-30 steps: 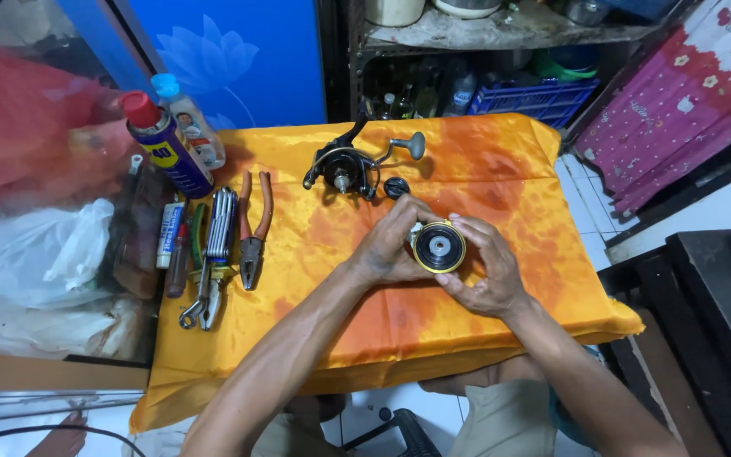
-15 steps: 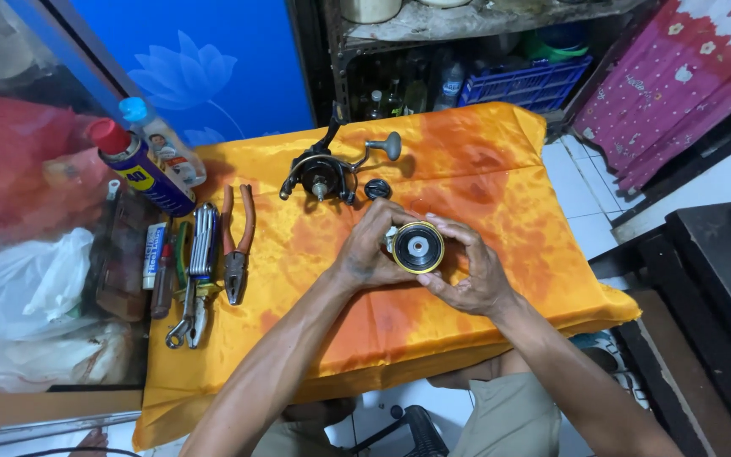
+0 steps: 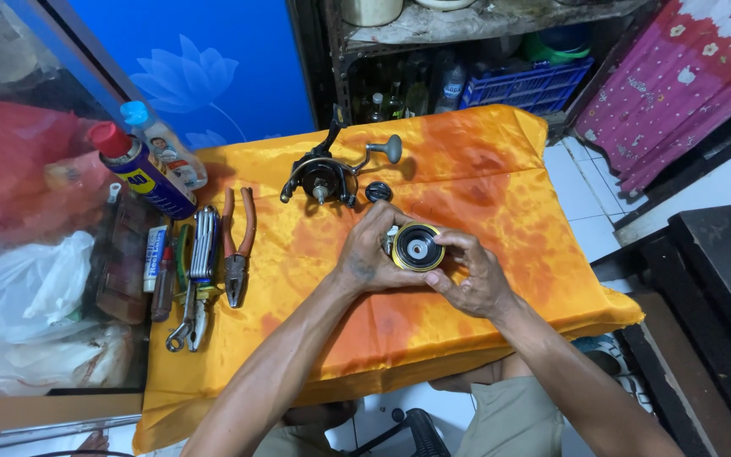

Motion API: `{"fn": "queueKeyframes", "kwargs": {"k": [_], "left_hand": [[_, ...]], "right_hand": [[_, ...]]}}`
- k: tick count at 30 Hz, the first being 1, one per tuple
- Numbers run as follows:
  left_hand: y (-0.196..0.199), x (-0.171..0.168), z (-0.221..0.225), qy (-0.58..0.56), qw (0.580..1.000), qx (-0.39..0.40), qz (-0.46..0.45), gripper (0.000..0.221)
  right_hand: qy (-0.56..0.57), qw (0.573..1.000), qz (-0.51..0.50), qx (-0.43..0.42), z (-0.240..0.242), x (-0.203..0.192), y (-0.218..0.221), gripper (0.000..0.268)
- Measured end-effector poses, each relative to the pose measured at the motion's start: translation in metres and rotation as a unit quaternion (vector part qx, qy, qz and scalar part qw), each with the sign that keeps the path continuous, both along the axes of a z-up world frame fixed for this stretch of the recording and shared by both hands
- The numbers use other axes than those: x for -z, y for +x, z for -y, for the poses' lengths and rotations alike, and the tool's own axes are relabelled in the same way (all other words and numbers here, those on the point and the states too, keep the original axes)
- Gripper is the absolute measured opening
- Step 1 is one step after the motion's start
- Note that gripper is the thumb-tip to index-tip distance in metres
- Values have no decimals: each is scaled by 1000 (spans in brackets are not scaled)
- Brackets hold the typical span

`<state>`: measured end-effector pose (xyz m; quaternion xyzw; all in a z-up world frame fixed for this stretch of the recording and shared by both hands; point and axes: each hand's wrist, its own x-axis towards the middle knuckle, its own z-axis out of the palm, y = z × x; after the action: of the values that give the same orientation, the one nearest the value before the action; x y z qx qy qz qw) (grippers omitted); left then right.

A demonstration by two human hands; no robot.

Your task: The person is reassembling the spool and drag system of a fishing reel, including placing washers and applying lubricant.

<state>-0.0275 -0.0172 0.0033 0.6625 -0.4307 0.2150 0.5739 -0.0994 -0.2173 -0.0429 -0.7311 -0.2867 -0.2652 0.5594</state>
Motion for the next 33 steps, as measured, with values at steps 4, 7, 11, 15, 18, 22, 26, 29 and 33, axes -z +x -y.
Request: {"fn": "queueKeyframes", "kwargs": {"k": [4, 7, 11, 15, 18, 22, 26, 29, 33], "left_hand": [[0, 1, -1, 10, 1000, -16, 8, 69], [3, 8, -1, 32, 999, -32, 16, 67], [1, 9, -2, 28, 998, -41, 49, 62], [-2, 3, -3, 24, 997, -42, 61, 59], [-1, 10, -2, 19, 995, -48, 82, 57], [3, 12, -1, 22, 994, -61, 83, 59], [10, 12, -1, 25, 991, -65, 118, 64], [10, 15, -1, 24, 988, -78, 133, 62], [11, 18, 0, 23, 986, -84, 142, 64]], "right_hand": [[-66, 996, 47, 49, -14, -32, -3, 40], [-121, 987, 78, 74, -19, -44, -6, 33], [-137, 982, 105, 81, -24, -50, -7, 28], [-133, 979, 128, 83, -29, -55, -11, 27], [-138, 977, 139, 88, -28, -57, -12, 28], [-140, 975, 144, 98, -26, -56, -12, 27], [-127, 979, 128, 99, -25, -61, -14, 33], [-109, 983, 116, 95, -24, -56, -13, 41], [-104, 983, 119, 95, -25, -59, -14, 44]]}}
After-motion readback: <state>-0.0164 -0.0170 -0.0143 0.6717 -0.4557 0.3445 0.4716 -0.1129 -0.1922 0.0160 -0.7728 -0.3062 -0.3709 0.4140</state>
